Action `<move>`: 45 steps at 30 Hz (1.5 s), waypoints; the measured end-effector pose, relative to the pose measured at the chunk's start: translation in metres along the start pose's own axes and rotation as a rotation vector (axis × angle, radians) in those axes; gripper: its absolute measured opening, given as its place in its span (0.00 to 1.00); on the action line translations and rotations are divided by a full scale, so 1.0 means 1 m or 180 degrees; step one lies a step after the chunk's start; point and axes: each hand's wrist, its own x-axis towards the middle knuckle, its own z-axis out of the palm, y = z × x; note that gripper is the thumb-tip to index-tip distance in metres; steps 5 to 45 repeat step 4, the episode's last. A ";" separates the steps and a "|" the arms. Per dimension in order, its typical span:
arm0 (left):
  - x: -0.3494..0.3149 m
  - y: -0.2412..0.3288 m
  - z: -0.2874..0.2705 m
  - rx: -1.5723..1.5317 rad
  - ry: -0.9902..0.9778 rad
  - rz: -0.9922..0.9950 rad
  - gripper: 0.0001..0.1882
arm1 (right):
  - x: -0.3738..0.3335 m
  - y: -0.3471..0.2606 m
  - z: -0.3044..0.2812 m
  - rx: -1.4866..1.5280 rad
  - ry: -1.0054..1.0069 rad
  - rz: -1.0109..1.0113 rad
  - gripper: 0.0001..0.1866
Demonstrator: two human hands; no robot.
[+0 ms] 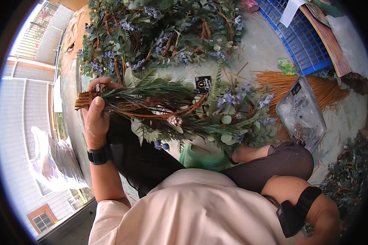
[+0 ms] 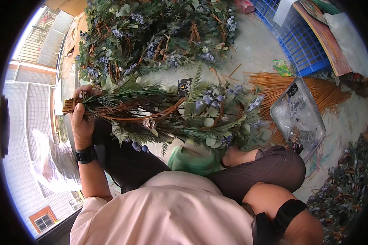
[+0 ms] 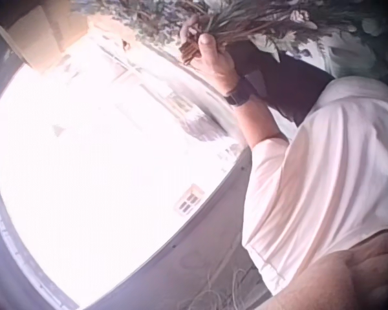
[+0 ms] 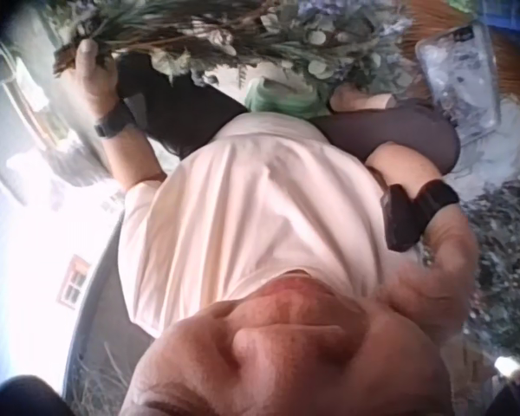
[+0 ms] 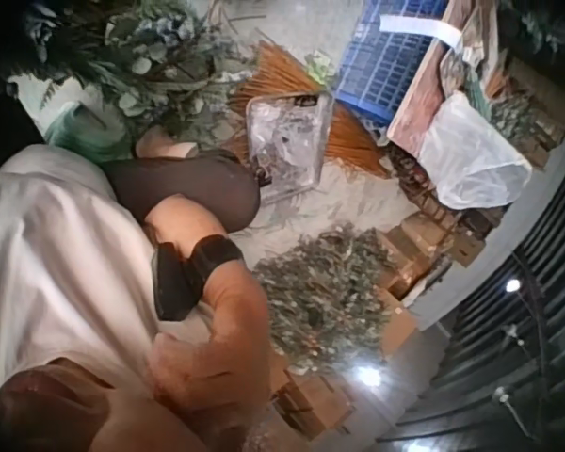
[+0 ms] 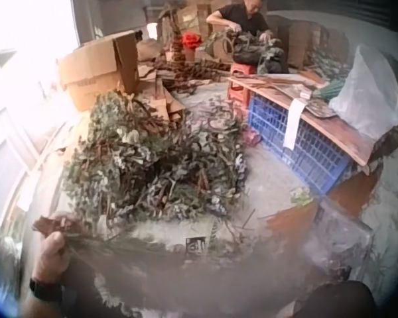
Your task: Assembling and bundling artificial plant branches and leaves in a workshop setting.
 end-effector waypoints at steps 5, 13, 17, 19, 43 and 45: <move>0.002 0.004 0.008 -0.0180 0.0097 0.0012 0.31 | 0.004 0.007 0.034 -0.0074 0.1586 -0.0304 0.05; 0.002 0.004 0.008 -0.0180 0.0097 0.0012 0.31 | 0.004 0.007 0.034 -0.0074 0.1586 -0.0304 0.05; 0.002 0.004 0.008 -0.0180 0.0097 0.0012 0.31 | 0.004 0.007 0.034 -0.0074 0.1586 -0.0304 0.05; 0.002 0.004 0.008 -0.0180 0.0097 0.0012 0.31 | 0.004 0.007 0.034 -0.0074 0.1586 -0.0304 0.05; 0.002 0.004 0.008 -0.0180 0.0097 0.0012 0.31 | 0.004 0.007 0.034 -0.0074 0.1586 -0.0304 0.05; 0.002 0.004 0.008 -0.0180 0.0097 0.0012 0.31 | 0.004 0.007 0.034 -0.0074 0.1586 -0.0304 0.05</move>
